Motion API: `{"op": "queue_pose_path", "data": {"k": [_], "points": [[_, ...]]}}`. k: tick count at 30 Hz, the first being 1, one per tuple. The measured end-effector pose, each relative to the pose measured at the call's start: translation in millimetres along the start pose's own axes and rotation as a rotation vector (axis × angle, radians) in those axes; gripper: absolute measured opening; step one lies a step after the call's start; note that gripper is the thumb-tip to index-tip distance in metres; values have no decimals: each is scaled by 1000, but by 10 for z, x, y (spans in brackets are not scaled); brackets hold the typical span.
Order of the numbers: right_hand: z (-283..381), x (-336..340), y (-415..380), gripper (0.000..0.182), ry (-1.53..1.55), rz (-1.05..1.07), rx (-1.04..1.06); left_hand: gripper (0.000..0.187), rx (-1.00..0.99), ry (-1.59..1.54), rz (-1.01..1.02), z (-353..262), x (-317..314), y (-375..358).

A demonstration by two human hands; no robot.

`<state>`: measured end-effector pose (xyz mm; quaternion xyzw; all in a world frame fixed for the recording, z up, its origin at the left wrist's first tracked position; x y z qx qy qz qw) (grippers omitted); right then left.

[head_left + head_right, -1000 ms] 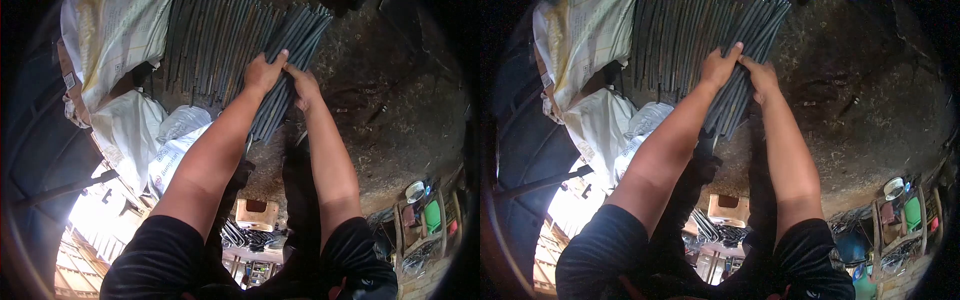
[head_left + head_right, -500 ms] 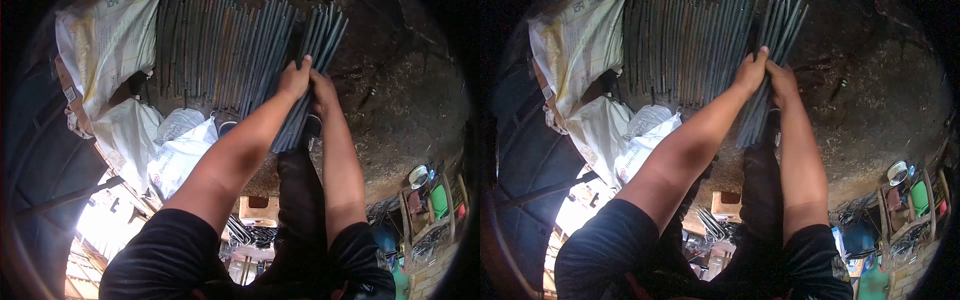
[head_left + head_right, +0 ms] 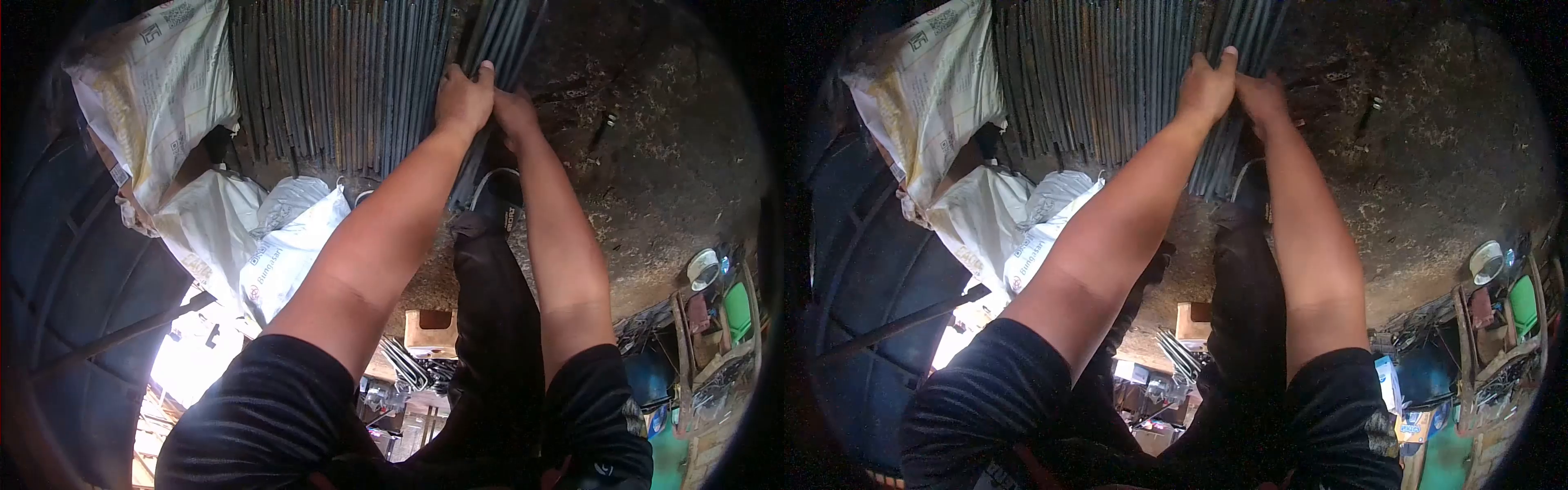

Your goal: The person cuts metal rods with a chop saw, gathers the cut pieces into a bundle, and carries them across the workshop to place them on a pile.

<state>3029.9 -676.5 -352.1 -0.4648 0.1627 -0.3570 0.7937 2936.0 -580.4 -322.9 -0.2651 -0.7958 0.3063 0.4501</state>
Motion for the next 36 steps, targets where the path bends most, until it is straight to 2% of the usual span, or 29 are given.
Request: {"op": "queue_pose_path", "data": {"k": [2, 4, 7, 9, 10, 12, 14, 15, 16, 17, 21, 23, 27, 29, 33, 35, 36], "points": [[71, -28, -55, 67, -92, 16, 20, 73, 33, -18, 29, 40, -6, -73], [78, 12, 103, 65, -301, 15, 187, 72, -92, 139, -73, -20, -22, -158], [-55, 102, 284, 62, -472, -58, 179, 73, -130, 74, -61, 73, 27, -144], [11, 98, 219, 61, -487, -14, 167, 74, -163, 23, -48, 140, 181, -140], [36, 87, 169, 60, -496, 26, 150, 77, -162, 81, -109, 216, 352, -131], [90, 121, -13, 59, -430, -36, 108, 82, -158, 140, -164, 403, 574, -103], [0, 217, 47, 58, -568, -120, 164, 89, 16, 174, -256, 765, 721, -20], [-66, 213, 34, 58, -570, -120, 162, 102, 23, 244, -249, 864, 679, 27], [-78, 202, 8, 58, -556, -117, 235, 102, 25, 243, -247, 925, 565, 46], [-63, 191, -13, 58, -541, -116, 308, 104, 58, 290, -256, 836, 520, -13], [-62, 182, -85, 55, -524, -148, 301, 112, 166, 293, -293, 742, 588, -40], [-46, 100, -141, 65, -583, -108, 289, 113, 183, 318, -345, 721, 648, -48], [-85, 55, -180, 67, -589, -81, 160, 110, 238, 283, -324, 756, 707, 14], [-133, -8, -156, 79, -628, -45, 299, 117, 245, 297, -174, 827, 677, 94], [-176, 16, -222, 87, -721, -116, 343, 118, 238, 285, -215, 864, 642, 78], [-251, -57, -161, 90, -809, 36, 362, 118, 221, 280, -261, 857, 641, 86], [-249, -46, -158, 90, -809, 34, 360, 118, 220, 280, -258, 854, 623, 98]]}}
Point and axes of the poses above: each hand's wrist, its own y-axis towards the middle knuckle, its own x-axis out of the back of the hand, z = x × y, the point moved 8 cm from there along y, towards the middle knuckle, and after that the axes turned 7 degrees about y, right-handed, at the moved point
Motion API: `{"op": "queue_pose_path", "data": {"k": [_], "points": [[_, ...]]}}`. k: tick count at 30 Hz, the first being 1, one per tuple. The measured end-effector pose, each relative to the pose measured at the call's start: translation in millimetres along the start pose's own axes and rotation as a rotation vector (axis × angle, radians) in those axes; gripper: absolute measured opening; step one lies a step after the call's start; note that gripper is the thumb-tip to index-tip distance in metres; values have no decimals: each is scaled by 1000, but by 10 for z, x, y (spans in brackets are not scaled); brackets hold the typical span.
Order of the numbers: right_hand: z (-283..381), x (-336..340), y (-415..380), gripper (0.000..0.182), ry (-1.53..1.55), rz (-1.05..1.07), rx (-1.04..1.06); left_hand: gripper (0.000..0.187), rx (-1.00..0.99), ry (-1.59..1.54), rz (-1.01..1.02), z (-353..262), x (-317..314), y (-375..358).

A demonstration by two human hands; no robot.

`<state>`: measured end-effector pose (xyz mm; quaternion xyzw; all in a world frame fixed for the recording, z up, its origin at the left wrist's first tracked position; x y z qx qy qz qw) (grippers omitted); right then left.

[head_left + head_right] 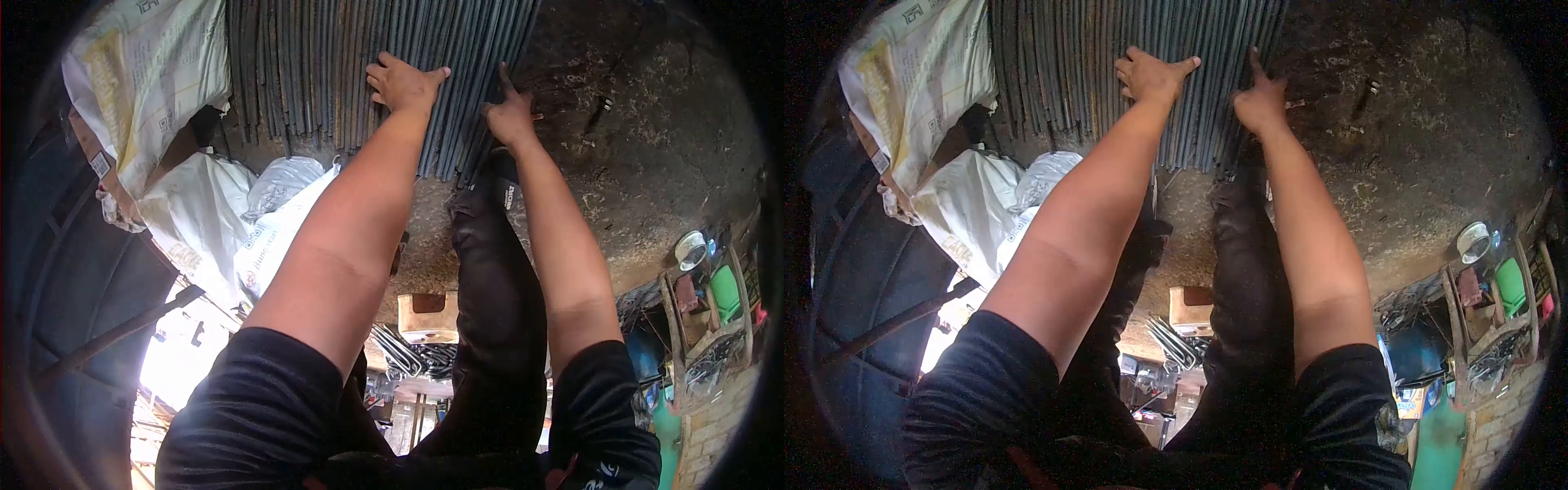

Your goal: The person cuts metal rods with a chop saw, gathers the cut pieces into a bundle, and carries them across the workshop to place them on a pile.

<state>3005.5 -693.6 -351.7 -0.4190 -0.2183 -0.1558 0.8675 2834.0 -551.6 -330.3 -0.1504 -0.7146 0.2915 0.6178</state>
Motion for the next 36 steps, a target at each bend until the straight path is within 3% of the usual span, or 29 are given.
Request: {"op": "queue_pose_path", "data": {"k": [5, 10, 12, 13, 15, 16, 19, 20, 22, 24, 26, 28, 29, 32, 33, 36], "points": [[-96, -52, -17, 89, -1, 90, -80, 116, 22, 7, -13, 14, 32, -14], [-76, -21, -89, 87, 55, 37, -96, 109, 4, 32, 22, 46, 24, 25], [-66, -24, -112, 85, 73, 17, -94, 93, -9, -188, 8, 44, -76, -47], [-54, -4, -124, 80, 95, -18, -83, 93, -7, -190, 9, 10, -169, -123], [-124, -37, -144, 76, 111, -53, -70, 60, -16, -163, -189, -93, -168, -329], [-190, -62, -162, 70, 148, -82, -62, 60, -19, -170, -185, -120, -179, -395], [-145, 73, -238, 61, 198, -174, -37, 32, -197, -65, -170, -440, -83, -651], [-84, 114, -335, 56, 221, -216, -33, 32, -199, -59, -172, -504, -160, -690], [-16, 119, -452, 50, 387, -196, -115, 39, -485, -299, -56, -782, -358, -795], [-113, 151, -523, 48, 574, -190, -221, 48, -492, -296, -121, -831, -170, -818], [-231, 68, -482, 47, 533, -216, -134, 57, -503, -299, -182, -844, -11, -736], [-226, 28, -463, 47, 472, -200, -108, 74, -261, -211, -346, -494, 150, -347], [-184, 20, -456, 47, 481, -200, -109, 82, -187, -236, -155, -383, 77, -186], [-15, -13, -363, 48, 545, -192, -80, 84, -128, -45, -114, -416, -8, -262], [26, -30, -339, 48, 543, -193, -77, 82, -26, -43, -96, -422, 3, -257], [20, -116, -322, 50, 486, -176, -103, 75, -10, -123, -118, -434, 7, -222]]}}
Point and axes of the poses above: each hand's wrist, its own y-axis towards the middle knuckle, its own x-axis out of the back of the hand, z = x × y, the point moved 8 cm from there along y, towards the middle knuckle, and after that the axes turned 7 degrees about y, right-handed, at the moved point
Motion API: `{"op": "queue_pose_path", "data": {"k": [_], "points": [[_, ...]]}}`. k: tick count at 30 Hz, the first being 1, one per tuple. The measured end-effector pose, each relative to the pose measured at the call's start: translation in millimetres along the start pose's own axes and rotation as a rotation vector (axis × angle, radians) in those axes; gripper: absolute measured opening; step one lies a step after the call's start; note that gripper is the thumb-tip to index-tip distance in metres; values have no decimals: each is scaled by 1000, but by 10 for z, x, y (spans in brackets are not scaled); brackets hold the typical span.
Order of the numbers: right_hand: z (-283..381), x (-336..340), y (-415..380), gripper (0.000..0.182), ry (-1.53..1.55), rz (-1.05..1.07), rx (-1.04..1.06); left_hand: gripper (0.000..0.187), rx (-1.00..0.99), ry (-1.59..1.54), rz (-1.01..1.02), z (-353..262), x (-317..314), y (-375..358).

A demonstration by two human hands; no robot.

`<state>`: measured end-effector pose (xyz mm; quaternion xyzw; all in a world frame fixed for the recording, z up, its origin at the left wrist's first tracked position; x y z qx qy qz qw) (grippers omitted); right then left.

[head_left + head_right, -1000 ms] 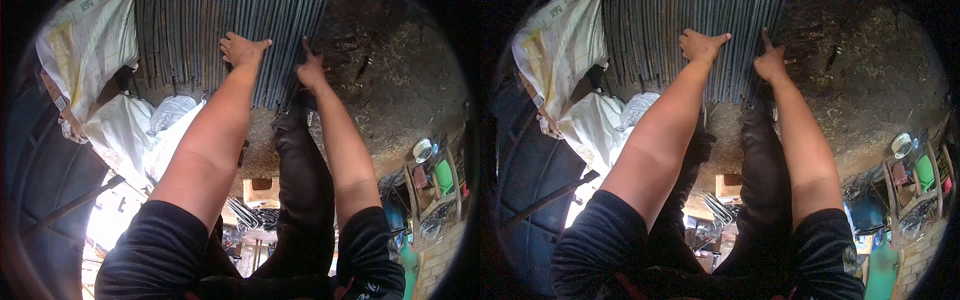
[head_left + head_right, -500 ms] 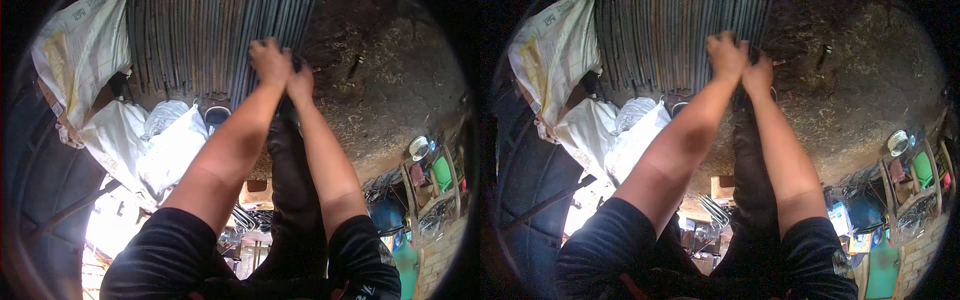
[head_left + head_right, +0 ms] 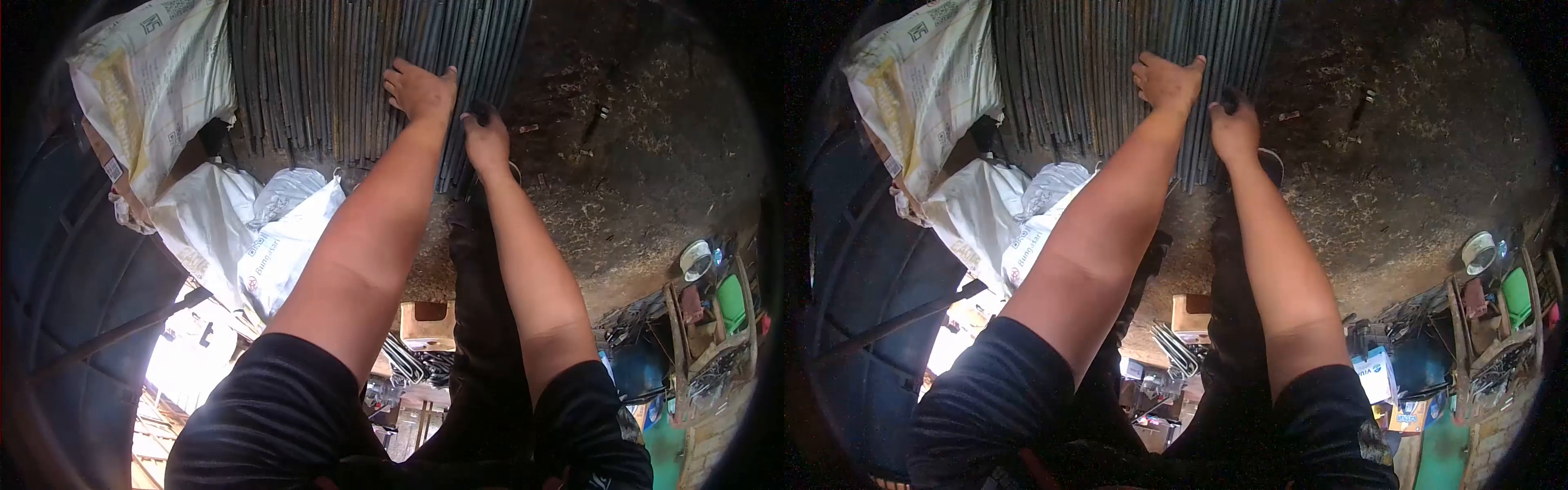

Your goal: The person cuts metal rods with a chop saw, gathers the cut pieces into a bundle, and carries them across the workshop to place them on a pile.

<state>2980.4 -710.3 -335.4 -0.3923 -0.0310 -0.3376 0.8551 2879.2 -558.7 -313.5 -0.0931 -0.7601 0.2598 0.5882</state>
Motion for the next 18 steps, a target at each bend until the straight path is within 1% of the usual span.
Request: {"op": "queue_pose_path", "data": {"k": [1, 3, 4, 6, 7, 8, 9, 10, 11, 12, 14, 15, 16, 17, 18], "points": [[-17, -43, 4, 49, 20, 17, -12, 75, 5, -2, -2, 18, -3, -9], [-86, -104, 6, 49, 40, 37, -23, 71, -88, 8, 38, -30, -77, -68], [-128, -101, 13, 49, 53, 47, -38, 71, -86, 6, 36, -44, -114, -110], [-40, -107, -4, 49, 62, 57, -53, 68, -147, 6, 67, -123, -203, -196], [-29, -104, -25, 51, 50, 69, -83, 63, -194, -15, 41, -117, -188, -214], [-35, -99, -79, 53, 39, 78, -120, 63, -189, -12, 50, -38, -195, -219], [-108, -108, -88, 53, 34, 76, -127, 62, -270, -53, 40, -26, -172, -204], [-158, -134, -66, 55, 9, 69, -83, 60, -353, -94, 29, -10, -135, -179], [-183, -147, -45, 58, -13, 62, -40, 61, -381, -147, 78, 47, -62, -113], [-139, -152, -47, 58, -14, 57, -45, 61, -384, -146, 85, 165, -13, -30], [63, -159, -59, 63, -123, 3, 36, 60, -392, -11, -70, 387, 146, 95], [162, -180, -67, 70, -140, 7, -2, 60, -393, -3, -62, 484, 118, 134], [228, -225, -68, 70, -138, 9, -9, 59, -405, 123, -48, 558, 64, 176], [301, -246, -37, 71, -165, -41, 10, 59, -418, 248, -39, 597, 28, 210], [372, -251, 6, 73, -193, -94, 27, 59, -421, 253, -39, 535, 80, 196]]}}
Point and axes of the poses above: each hand's wrist, its own y-axis towards the middle knuckle, its own x-axis out of the back of the hand, z = x × y, the point moved 8 cm from there along y, towards the middle knuckle, and after that the axes turned 7 degrees about y, right-handed, at the moved point
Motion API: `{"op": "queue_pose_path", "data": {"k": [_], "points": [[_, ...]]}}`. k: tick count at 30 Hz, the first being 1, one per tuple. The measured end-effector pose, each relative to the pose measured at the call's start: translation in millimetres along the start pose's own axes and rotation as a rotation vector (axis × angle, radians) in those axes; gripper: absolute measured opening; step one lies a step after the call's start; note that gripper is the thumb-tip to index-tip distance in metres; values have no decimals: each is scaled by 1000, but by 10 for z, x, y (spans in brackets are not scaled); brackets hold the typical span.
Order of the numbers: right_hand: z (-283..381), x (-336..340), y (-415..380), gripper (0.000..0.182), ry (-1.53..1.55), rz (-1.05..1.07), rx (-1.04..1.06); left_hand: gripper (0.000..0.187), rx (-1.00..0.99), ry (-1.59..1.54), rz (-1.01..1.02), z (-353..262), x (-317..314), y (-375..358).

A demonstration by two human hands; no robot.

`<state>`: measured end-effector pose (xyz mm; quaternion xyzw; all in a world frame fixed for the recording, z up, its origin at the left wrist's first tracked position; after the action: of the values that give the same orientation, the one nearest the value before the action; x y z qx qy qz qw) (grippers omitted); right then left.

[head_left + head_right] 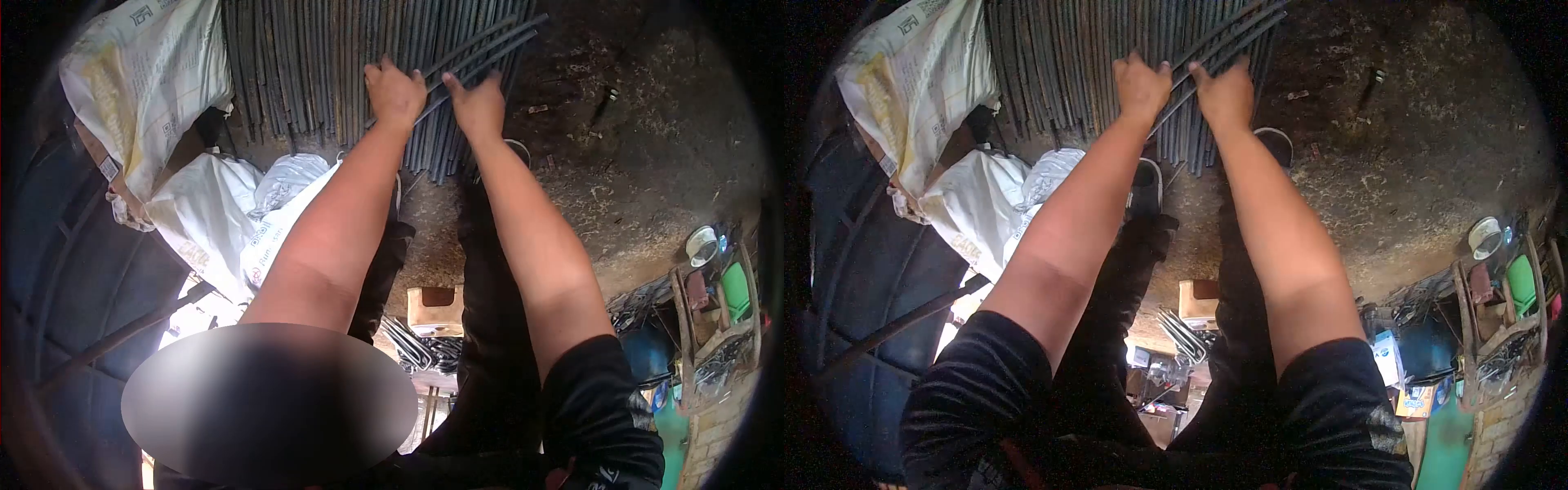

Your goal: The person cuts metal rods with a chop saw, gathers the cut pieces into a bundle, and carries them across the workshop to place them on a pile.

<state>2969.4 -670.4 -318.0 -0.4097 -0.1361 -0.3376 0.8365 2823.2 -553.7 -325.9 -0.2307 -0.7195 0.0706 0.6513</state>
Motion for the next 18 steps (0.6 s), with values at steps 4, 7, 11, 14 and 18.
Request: {"op": "queue_pose_path", "data": {"k": [4, 7, 11, 14, 18], "points": [[179, -119, 175, 78, -129, -21, -56, 60, 239, -268, 65, -59, -16, -82], [262, -170, 316, 81, -181, 59, -110, 61, 170, -207, 82, -187, -81, -180], [301, -134, 356, 81, -244, 71, -13, 54, 129, -241, 121, -253, -21, -214], [326, -109, 386, 76, -234, 76, 52, 49, -67, -221, 256, -530, -108, -306], [522, -16, 555, 73, -301, 74, 127, 50, -157, -298, 210, -688, -101, -341]]}}
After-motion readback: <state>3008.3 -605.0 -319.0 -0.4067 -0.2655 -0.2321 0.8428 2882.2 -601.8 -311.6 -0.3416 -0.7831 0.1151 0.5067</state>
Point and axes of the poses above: each hand's wrist, its own y-axis towards the middle knuckle, its own x-axis out of the back of the hand, z = x × y, the point moved 8 cm from there along y, towards the middle knuckle, and after that the axes turned 7 degrees about y, right-handed, at the moved point
